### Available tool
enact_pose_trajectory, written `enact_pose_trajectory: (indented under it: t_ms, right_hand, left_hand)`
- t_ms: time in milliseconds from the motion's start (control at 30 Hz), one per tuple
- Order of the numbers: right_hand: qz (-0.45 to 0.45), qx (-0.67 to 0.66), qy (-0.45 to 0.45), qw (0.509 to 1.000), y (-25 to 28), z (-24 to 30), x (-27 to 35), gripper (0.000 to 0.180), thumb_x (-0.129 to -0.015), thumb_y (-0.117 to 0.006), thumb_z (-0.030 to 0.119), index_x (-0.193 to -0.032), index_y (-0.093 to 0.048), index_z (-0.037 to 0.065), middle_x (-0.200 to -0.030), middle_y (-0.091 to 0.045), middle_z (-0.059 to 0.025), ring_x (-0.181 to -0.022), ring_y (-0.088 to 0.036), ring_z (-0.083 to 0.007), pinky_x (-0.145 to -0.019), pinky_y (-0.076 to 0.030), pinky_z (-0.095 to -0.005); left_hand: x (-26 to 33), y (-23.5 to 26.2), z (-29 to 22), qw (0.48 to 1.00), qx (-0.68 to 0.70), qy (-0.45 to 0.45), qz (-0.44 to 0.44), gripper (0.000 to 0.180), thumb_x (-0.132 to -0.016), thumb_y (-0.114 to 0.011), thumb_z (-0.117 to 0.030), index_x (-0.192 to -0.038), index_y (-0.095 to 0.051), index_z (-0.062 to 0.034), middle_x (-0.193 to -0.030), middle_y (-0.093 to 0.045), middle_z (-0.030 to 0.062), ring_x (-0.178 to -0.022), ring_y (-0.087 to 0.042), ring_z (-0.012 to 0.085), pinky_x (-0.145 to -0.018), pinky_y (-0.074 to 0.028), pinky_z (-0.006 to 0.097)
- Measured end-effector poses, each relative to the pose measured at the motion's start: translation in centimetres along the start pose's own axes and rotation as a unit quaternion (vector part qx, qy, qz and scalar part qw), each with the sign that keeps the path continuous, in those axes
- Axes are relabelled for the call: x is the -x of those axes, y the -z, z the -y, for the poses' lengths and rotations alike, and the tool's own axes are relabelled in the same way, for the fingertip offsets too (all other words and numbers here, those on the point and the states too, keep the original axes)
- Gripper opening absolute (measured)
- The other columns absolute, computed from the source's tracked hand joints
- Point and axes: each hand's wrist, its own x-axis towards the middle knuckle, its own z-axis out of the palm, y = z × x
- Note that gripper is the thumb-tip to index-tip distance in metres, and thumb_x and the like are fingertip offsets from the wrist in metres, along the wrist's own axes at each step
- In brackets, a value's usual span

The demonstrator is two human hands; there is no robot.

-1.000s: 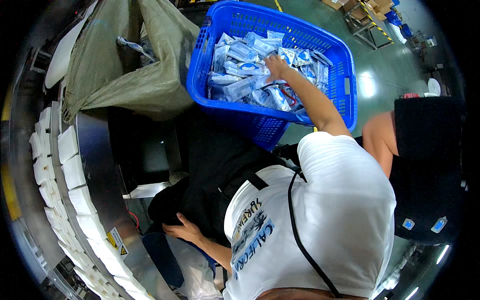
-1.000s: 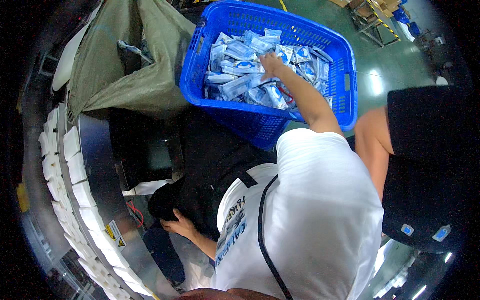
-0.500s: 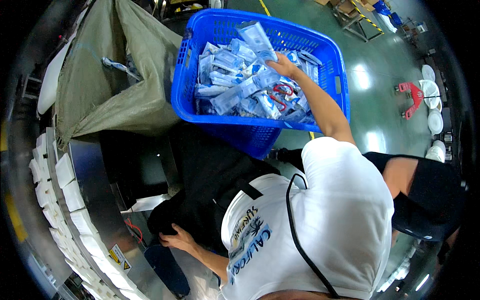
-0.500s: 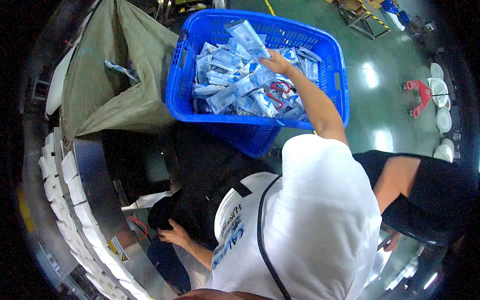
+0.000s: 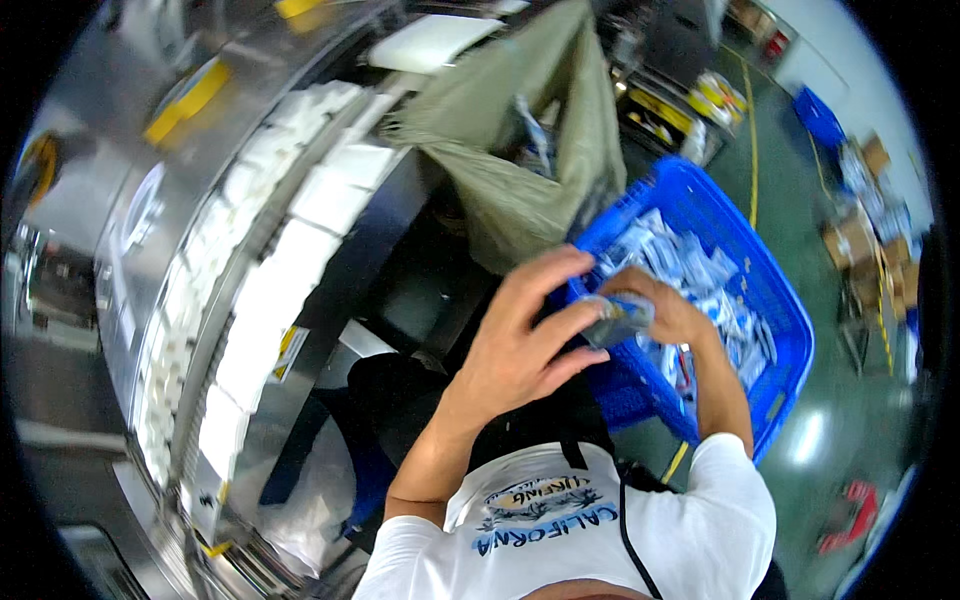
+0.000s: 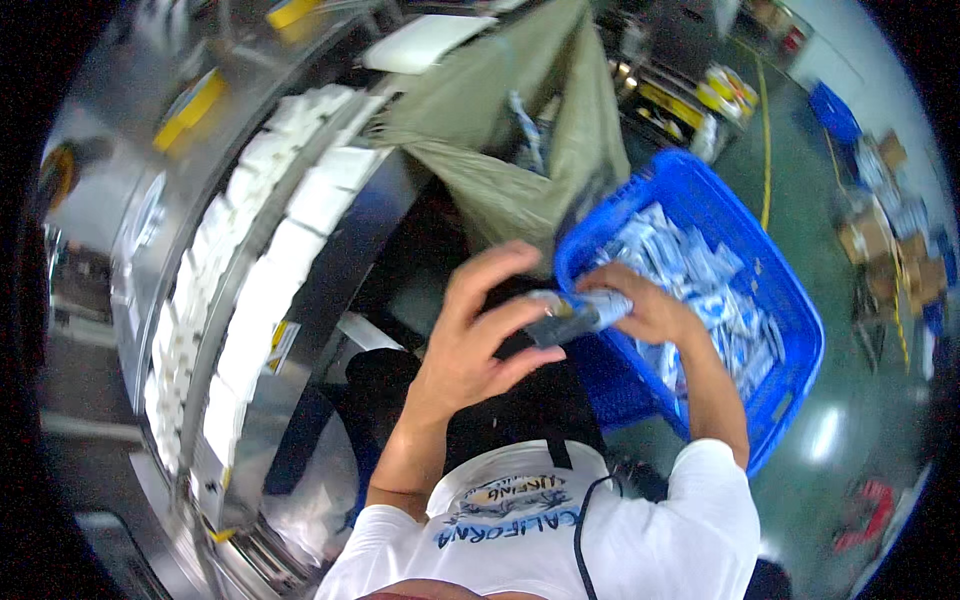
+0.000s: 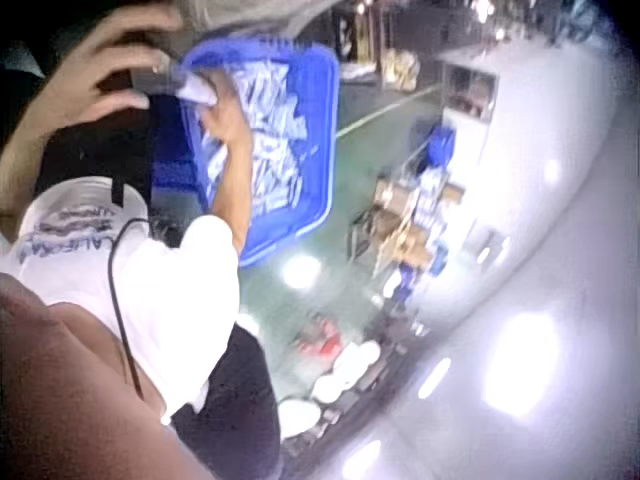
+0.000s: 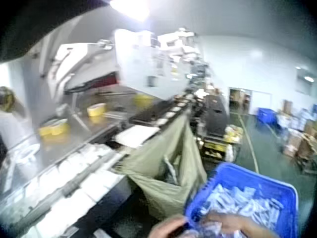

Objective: The person unpacks white rectangular items from blue plastic bags and places them onto a conveyor belt. They then move to a different machine and place the items into a packaging device.

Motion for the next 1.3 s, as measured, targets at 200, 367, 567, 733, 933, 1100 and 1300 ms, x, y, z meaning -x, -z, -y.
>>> enact_pose_trajectory:
  t_ms: [200, 367, 567, 733, 933, 1100, 1300]
  right_hand:
    - [0.144, -0.060, 0.026, 0.987, -3.4, 1.7, -4.5, 0.050, -0.087, -0.069, 0.011, -0.135, -0.061, 0.003, -0.130, -0.063, -0.0182, -0.124, -0.058, -0.0377, -0.108, -0.045, -0.0462]
    - [0.186, -0.090, 0.019, 0.978, -6.9, 2.7, -7.7, 0.058, -0.080, -0.072, 0.008, -0.137, -0.061, 0.006, -0.131, -0.064, -0.0145, -0.124, -0.058, -0.0355, -0.109, -0.045, -0.0449]
    - [0.131, 0.072, 0.042, 0.988, -9.7, 1.7, -7.5, 0.060, -0.073, -0.073, 0.001, -0.132, -0.063, 0.009, -0.127, -0.067, -0.0124, -0.121, -0.060, -0.0356, -0.104, -0.047, -0.0453]
    - [0.185, -0.018, -0.103, 0.977, -8.5, 3.4, -6.8, 0.041, -0.084, -0.074, 0.002, -0.124, -0.066, 0.009, -0.107, -0.076, -0.0141, -0.101, -0.074, -0.0322, -0.088, -0.056, -0.0408]
    - [0.474, 0.040, -0.195, 0.858, -2.0, 13.3, -11.3, 0.040, -0.099, -0.068, 0.022, -0.129, -0.054, -0.001, -0.102, -0.077, -0.0157, -0.086, -0.076, -0.0233, -0.075, -0.059, -0.0378]
    - [0.564, -0.062, -0.255, 0.783, -1.9, 13.6, -11.9, 0.042, -0.107, -0.059, 0.034, -0.125, -0.050, -0.003, -0.099, -0.076, -0.0157, -0.084, -0.075, -0.0220, -0.074, -0.061, -0.0372]
    - [0.526, 0.107, -0.220, 0.815, -3.1, 12.0, -12.1, 0.054, -0.101, -0.067, 0.042, -0.127, -0.060, -0.005, -0.108, -0.075, -0.0174, -0.099, -0.072, -0.0251, -0.085, -0.057, -0.0409]
  left_hand:
    - [5.1, 1.9, -1.6, 0.991, 0.000, 0.122, -0.060, 0.038, -0.077, -0.085, 0.001, -0.110, -0.068, -0.0045, -0.118, -0.072, 0.0163, -0.102, -0.073, 0.0297, -0.082, -0.060, 0.036]
    - [8.7, 4.5, -2.9, 0.964, -0.047, 0.172, -0.197, 0.023, -0.078, -0.077, 0.011, -0.095, -0.069, -0.0015, -0.090, -0.076, 0.0138, -0.079, -0.074, 0.0256, -0.072, -0.057, 0.032]
    - [12.9, 7.0, -5.3, 0.936, -0.065, 0.182, -0.293, 0.025, -0.076, -0.070, 0.017, -0.094, -0.068, 0.0006, -0.090, -0.075, 0.0166, -0.082, -0.075, 0.0251, -0.070, -0.058, 0.030]
    - [20.6, 6.2, -4.2, 0.840, 0.051, 0.349, -0.412, 0.019, -0.091, -0.076, 0.003, -0.106, -0.064, -0.0006, -0.100, -0.070, 0.0087, -0.088, -0.070, 0.0128, -0.072, -0.057, 0.028]
    - [26.7, 4.3, -1.2, 0.731, 0.376, 0.447, -0.353, 0.040, -0.092, -0.079, -0.011, -0.126, -0.058, -0.0048, -0.112, -0.070, 0.0064, -0.099, -0.071, 0.0162, -0.087, -0.062, 0.034]
    - [27.7, 2.0, 0.5, 0.646, 0.544, 0.432, -0.316, 0.042, -0.096, -0.076, -0.027, -0.129, -0.059, -0.0072, -0.118, -0.070, 0.0076, -0.107, -0.071, 0.0206, -0.087, -0.064, 0.040]
    - [29.7, -2.3, 4.2, 0.647, 0.462, 0.482, -0.369, 0.024, -0.099, -0.071, -0.012, -0.120, -0.063, -0.0044, -0.106, -0.074, 0.0076, -0.092, -0.075, 0.0200, -0.082, -0.064, 0.039]
